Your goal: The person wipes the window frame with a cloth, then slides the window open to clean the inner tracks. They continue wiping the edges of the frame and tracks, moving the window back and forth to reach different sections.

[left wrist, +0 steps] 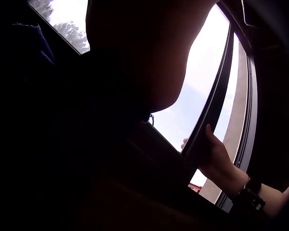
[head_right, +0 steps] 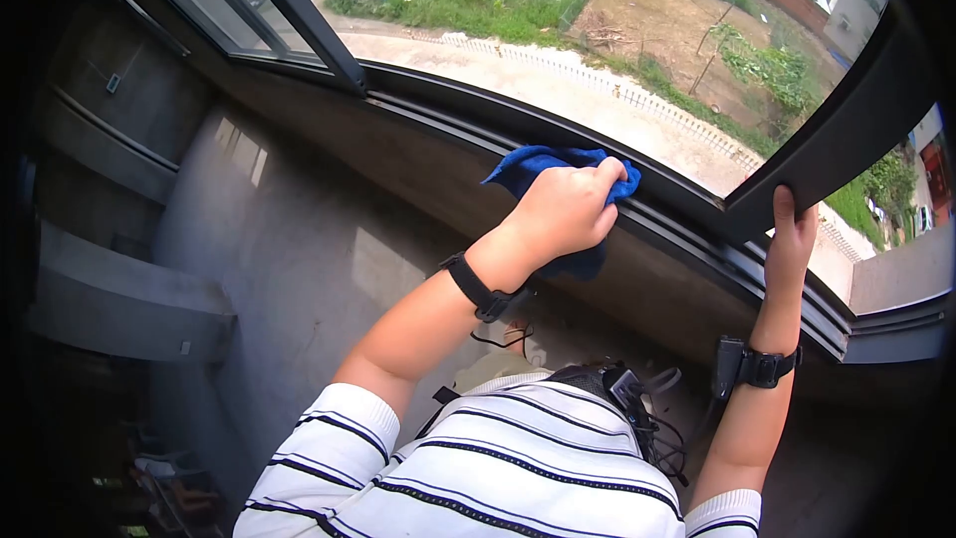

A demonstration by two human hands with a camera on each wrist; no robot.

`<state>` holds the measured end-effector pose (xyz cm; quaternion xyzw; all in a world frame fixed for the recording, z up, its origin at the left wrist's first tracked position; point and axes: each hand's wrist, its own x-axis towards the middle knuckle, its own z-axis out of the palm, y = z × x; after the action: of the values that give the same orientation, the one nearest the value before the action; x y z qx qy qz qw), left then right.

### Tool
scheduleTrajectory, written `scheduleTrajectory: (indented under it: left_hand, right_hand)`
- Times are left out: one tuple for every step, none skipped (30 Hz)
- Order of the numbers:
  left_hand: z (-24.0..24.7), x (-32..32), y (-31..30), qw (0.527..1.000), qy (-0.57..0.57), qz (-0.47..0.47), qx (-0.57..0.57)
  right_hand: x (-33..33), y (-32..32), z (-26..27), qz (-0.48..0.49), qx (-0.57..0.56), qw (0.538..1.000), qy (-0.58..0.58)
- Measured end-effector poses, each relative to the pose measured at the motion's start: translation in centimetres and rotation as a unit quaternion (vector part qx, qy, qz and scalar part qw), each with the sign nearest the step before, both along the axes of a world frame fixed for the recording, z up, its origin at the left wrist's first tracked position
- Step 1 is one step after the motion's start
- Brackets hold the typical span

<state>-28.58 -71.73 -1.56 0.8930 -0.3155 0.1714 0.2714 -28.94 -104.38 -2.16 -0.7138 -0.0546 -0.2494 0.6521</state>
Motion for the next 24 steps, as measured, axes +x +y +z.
scheduleTrajectory:
  left_hand:
    - [-0.1,-0.2,-1.5,0.999,-0.01,-0.027,-0.024]
    - [-0.2,-0.7,-2.9,0.999,-0.001,-0.048,-0.016]
    - [-0.5,-1.2,-4.5,0.998,0.004,-0.064,-0.028]
    - [-0.7,-1.7,-5.6,0.996,0.009,-0.083,-0.041]
    - [-1.1,-2.2,-6.2,0.995,0.01,-0.089,-0.044]
    - [-1.2,-2.6,-6.8,0.996,0.017,-0.075,-0.052]
    - [-1.4,-2.7,-7.4,0.996,0.023,-0.063,-0.06]
    - [-1.6,-2.8,-7.6,0.995,0.025,-0.07,-0.063]
    - [-1.6,-3.0,-7.0,0.995,0.025,-0.058,-0.075]
    - [-1.6,-3.3,-6.4,0.995,0.025,-0.044,-0.088]
    - [-1.7,-3.1,-5.6,0.992,0.024,-0.052,-0.115]
    - [-1.4,-3.0,-4.5,0.994,0.032,-0.041,-0.101]
    - [-1.4,-2.4,-3.1,0.994,0.049,-0.027,-0.094]
    - [-0.9,-1.7,-1.5,0.995,0.049,-0.006,-0.085]
    - [-0.3,-1.1,0.2,0.997,0.056,0.023,-0.058]
    - [0.0,-0.4,1.9,0.995,0.065,0.047,-0.058]
    - [0.2,0.3,3.5,0.994,0.072,0.07,-0.044]
    - [0.5,1.0,5.0,0.992,0.076,0.094,-0.029]
    - [0.8,1.6,6.7,0.988,0.082,0.126,-0.019]
    - [1.0,2.2,8.4,0.983,0.088,0.159,-0.009]
    - [0.9,2.8,10.3,0.979,0.08,0.189,-0.011]
    - [0.6,3.6,12.3,0.973,0.071,0.219,-0.011]
    - [-0.1,4.4,14.6,0.965,0.05,0.258,-0.011]
    - [-0.7,5.2,17.0,0.955,0.03,0.296,-0.011]
  right_hand:
    - [0.0,-0.1,-0.2,-0.013,-0.004,1.0,-0.002]
    - [0.1,0.0,-0.2,-0.013,-0.005,1.0,-0.002]
    - [0.1,-0.1,-0.3,-0.012,-0.003,1.0,0.0]
    - [0.1,-0.3,-0.4,-0.013,-0.002,1.0,0.002]
    - [0.0,-0.5,-0.4,-0.019,-0.004,1.0,0.003]
    - [0.0,-0.7,-0.5,-0.012,-0.015,1.0,0.005]
    - [-0.1,-0.9,-0.4,-0.005,-0.026,1.0,0.008]
    - [-0.2,-1.0,-0.3,-0.013,-0.028,0.999,0.01]
    - [-0.5,-0.7,0.0,-0.029,-0.043,0.999,0.01]
    - [-0.7,-0.4,0.2,-0.045,-0.057,0.997,0.011]
    - [-0.7,0.1,0.4,-0.025,-0.029,0.999,-0.007]
    - [-0.7,0.5,0.8,-0.034,-0.033,0.999,-0.005]
    - [-1.0,0.7,1.3,-0.031,-0.058,0.998,0.0]
    - [-1.3,0.8,1.6,-0.028,-0.084,0.996,0.006]
    - [-1.4,0.7,1.7,-0.033,-0.092,0.995,0.017]
    - [-1.4,0.8,1.6,-0.026,-0.089,0.996,0.005]
    - [-1.6,0.8,1.7,-0.031,-0.088,0.996,0.017]
    - [-1.6,1.1,1.8,-0.034,-0.085,0.995,0.027]
    - [-1.7,1.7,2.2,-0.037,-0.078,0.996,0.01]
    - [-1.8,1.7,2.3,-0.042,-0.079,0.996,0.011]
    - [-1.8,1.6,2.1,-0.031,-0.071,0.997,0.014]
    - [-1.7,1.5,1.9,-0.019,-0.062,0.998,0.016]
    - [-1.5,1.1,1.6,-0.027,-0.075,0.997,0.008]
    - [-1.5,1.1,1.6,-0.03,-0.074,0.997,0.008]
